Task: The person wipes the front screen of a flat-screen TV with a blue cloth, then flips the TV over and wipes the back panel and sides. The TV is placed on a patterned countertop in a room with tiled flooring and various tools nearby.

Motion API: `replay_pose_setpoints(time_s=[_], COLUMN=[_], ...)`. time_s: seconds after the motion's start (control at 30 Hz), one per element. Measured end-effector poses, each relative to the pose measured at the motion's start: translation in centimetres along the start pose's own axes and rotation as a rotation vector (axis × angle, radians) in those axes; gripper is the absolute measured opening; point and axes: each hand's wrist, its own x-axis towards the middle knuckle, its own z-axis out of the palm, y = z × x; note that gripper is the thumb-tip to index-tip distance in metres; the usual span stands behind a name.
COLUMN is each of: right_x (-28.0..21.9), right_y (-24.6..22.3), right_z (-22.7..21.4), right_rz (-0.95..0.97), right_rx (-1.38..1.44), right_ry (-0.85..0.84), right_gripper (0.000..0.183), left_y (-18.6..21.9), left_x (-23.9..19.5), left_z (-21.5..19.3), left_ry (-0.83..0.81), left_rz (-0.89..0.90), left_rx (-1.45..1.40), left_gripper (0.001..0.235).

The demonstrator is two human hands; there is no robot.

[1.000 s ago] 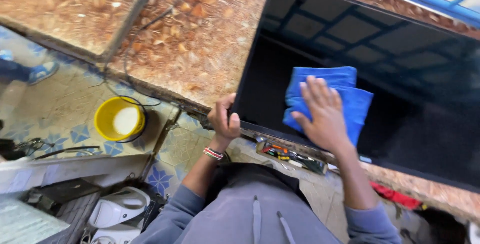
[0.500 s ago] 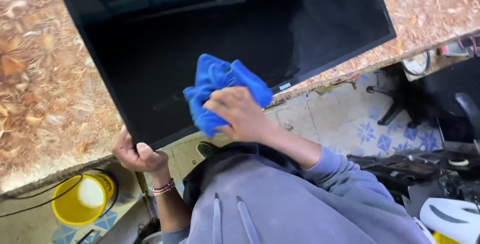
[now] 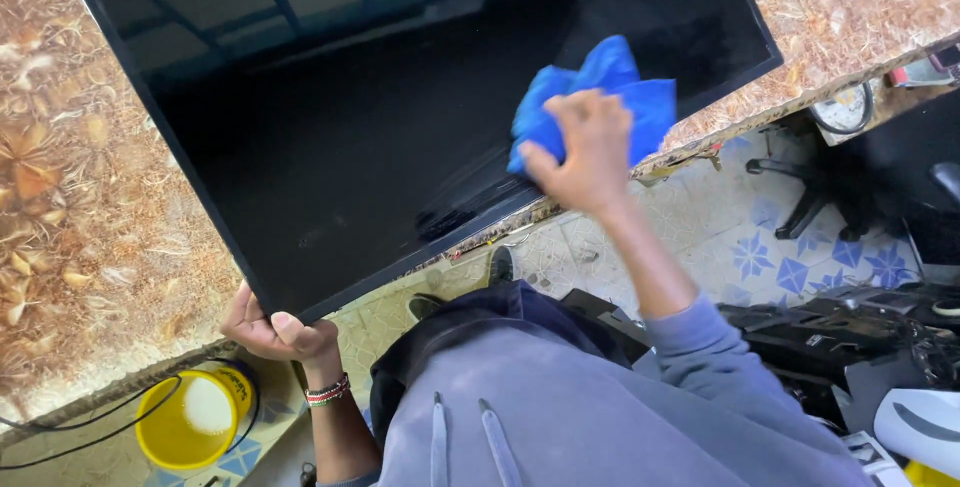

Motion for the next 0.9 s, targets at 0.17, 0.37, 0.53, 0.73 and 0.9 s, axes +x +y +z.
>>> replay_pose_setpoints(time_s=[0.17, 0.37, 0.53, 0.73, 0.9], right_x=[-2.7, 2.9, 12.9, 13.8, 1.6], right_y=[-11.9, -7.0, 8.6, 9.4, -0.7], right_z=[3.3, 2.5, 5.0, 5.7, 3.5], right_rz=[-0.401, -0.449, -0.306, 0.004, -0.385], right_rx=[0.135, 0.225, 0.139, -0.08, 0.027], right_ry=[-0.147, -0.372, -0.057, 0.092, -0.214], right_gripper=[0.063, 0.076, 0.06, 0.062, 0.064], left_y=[0.0, 0.7, -0.4, -0.7, -0.6], left_x=[-0.2, -0.5, -0.6, -0.1, 0.6], left_z=[-0.6, -0.8, -0.9, 0.2, 0.5], left_ry=[-0.001, -0.038, 0.004, 0.01, 0.062], left_rz=[-0.027, -0.07, -0.011, 0.059, 0.038], left_rx=[0.046, 0.027, 0.045, 0.0, 0.098], left_gripper=[0.038, 0.039, 0.04, 0.037, 0.056])
